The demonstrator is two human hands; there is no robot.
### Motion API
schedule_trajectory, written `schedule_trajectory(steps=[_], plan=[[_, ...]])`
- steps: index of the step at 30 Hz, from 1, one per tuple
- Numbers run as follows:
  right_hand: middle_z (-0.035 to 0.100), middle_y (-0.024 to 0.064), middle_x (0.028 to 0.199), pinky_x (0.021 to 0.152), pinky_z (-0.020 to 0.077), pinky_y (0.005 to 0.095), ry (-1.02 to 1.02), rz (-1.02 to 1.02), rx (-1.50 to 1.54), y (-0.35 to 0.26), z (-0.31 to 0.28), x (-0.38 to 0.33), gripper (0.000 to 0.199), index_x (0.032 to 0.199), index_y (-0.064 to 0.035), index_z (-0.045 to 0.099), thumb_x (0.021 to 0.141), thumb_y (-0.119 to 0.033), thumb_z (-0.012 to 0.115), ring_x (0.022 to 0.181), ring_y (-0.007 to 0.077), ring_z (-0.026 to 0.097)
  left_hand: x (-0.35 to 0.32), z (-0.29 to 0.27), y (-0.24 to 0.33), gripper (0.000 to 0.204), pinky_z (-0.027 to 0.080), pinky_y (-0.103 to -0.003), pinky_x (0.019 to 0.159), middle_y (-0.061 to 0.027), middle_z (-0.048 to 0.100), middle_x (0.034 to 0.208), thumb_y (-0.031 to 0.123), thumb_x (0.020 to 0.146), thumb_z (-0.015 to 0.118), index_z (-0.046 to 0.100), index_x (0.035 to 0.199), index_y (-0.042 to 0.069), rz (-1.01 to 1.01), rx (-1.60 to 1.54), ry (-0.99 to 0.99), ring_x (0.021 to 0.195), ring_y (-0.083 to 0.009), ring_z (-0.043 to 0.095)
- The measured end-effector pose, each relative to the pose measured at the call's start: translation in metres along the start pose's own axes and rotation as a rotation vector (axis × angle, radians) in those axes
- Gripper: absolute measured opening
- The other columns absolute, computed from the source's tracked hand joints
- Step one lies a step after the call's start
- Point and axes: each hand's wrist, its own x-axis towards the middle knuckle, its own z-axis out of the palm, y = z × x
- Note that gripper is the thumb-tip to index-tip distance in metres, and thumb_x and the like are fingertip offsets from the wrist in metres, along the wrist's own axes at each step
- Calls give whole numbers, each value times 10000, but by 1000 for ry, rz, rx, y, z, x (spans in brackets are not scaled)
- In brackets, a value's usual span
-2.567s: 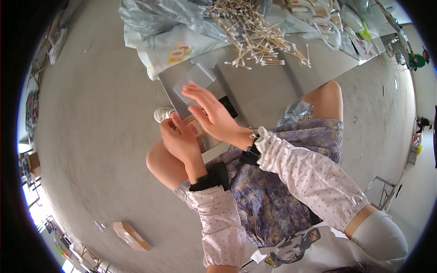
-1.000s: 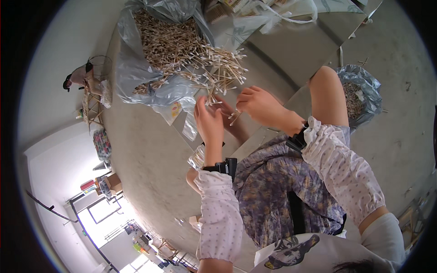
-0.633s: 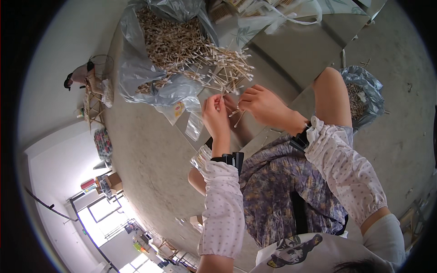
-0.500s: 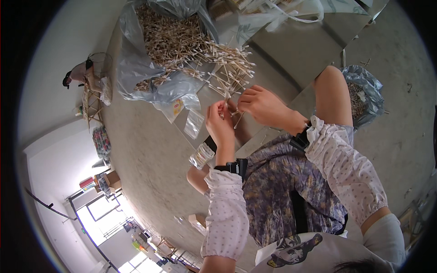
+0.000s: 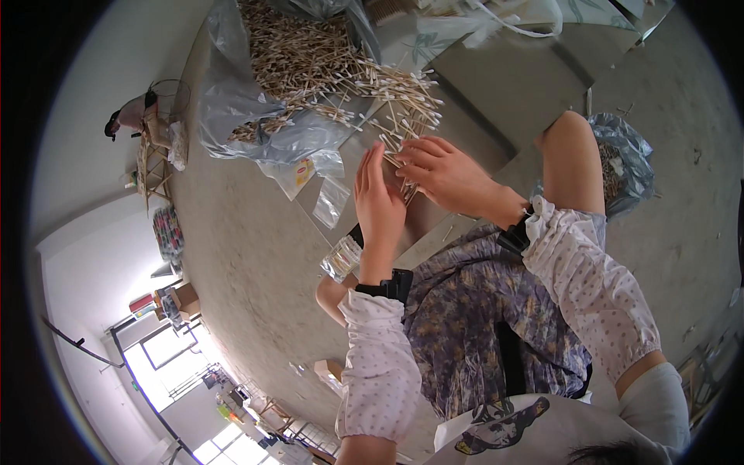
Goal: Packing cotton swabs into small plastic bags at a workstation.
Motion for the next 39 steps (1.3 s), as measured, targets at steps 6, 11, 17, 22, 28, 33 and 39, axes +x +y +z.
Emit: schedule_trajectory(steps=[6, 11, 17, 22, 28, 33, 39], plan=[[600, 46, 1248, 1137, 340, 436, -16, 50, 43, 0, -5, 1, 351, 1082, -121, 662, 744, -171, 743, 1316, 270, 457, 15, 2, -16, 531, 309, -486, 1144, -93, 492, 1430, 34, 820, 642, 548, 1334, 126, 150, 251, -127, 1364, -345, 390], [599, 36, 1247, 1140, 336, 439, -9, 60, 45, 3, -4, -1, 354, 1070, -122, 675, 732, -186, 760, 1319, 266, 451, 10, 1, -13, 378, 356, -469, 1087, -64, 565, 1245, 76, 806, 686, 649, 1177, 137, 112, 336, -60, 1238, -309, 469], [616, 35, 1216, 1137, 340, 439, -7, 36, 51, 2, -3, -1, 321, 1058, -111, 681, 746, -165, 735, 1303, 265, 467, -12, -1, -16, 229, 407, -448, 975, -22, 604, 1104, 114, 799, 722, 699, 1027, 128, 51, 329, 0, 1102, -258, 527], [642, 28, 1159, 1139, 340, 424, 15, 6, 64, 2, 3, -1, 246, 1041, -105, 683, 797, -124, 659, 1286, 244, 486, -30, 1, -19, 189, 435, -431, 927, -39, 633, 1007, 111, 826, 713, 692, 1013, 90, -13, 180, 7, 1004, -258, 569], [648, 5, 1142, 1149, 326, 399, -23, -8, 55, 6, 6, -3, 223, 1022, -111, 687, 818, -103, 598, 1301, 214, 481, -36, -12, -26, 137, 474, -380, 839, -78, 662, 960, 75, 861, 676, 670, 991, 31, -471, -62, 193, 913, -238, 601], [646, -17, 1125, 1155, 320, 393, -25, -9, 37, 5, 8, -3, 221, 1009, -127, 692, 817, -108, 584, 1305, 205, 477, -31, -8, -24, 211, 484, -381, 693, -107, 666, 770, 196, 868, 714, 670, 834, -8, -560, -100, -17, 694, -256, 611], [644, -20, 1097, 1149, 329, 392, -5, 13, 27, 8, 10, -6, 195, 970, -137, 697, 810, -122, 587, 1283, 203, 489, -23, -3, -20, 276, 476, -387, 678, -128, 656, 748, 245, 868, 711, 670, 788, -16, -652, -15, -131, 689, -274, 618]])
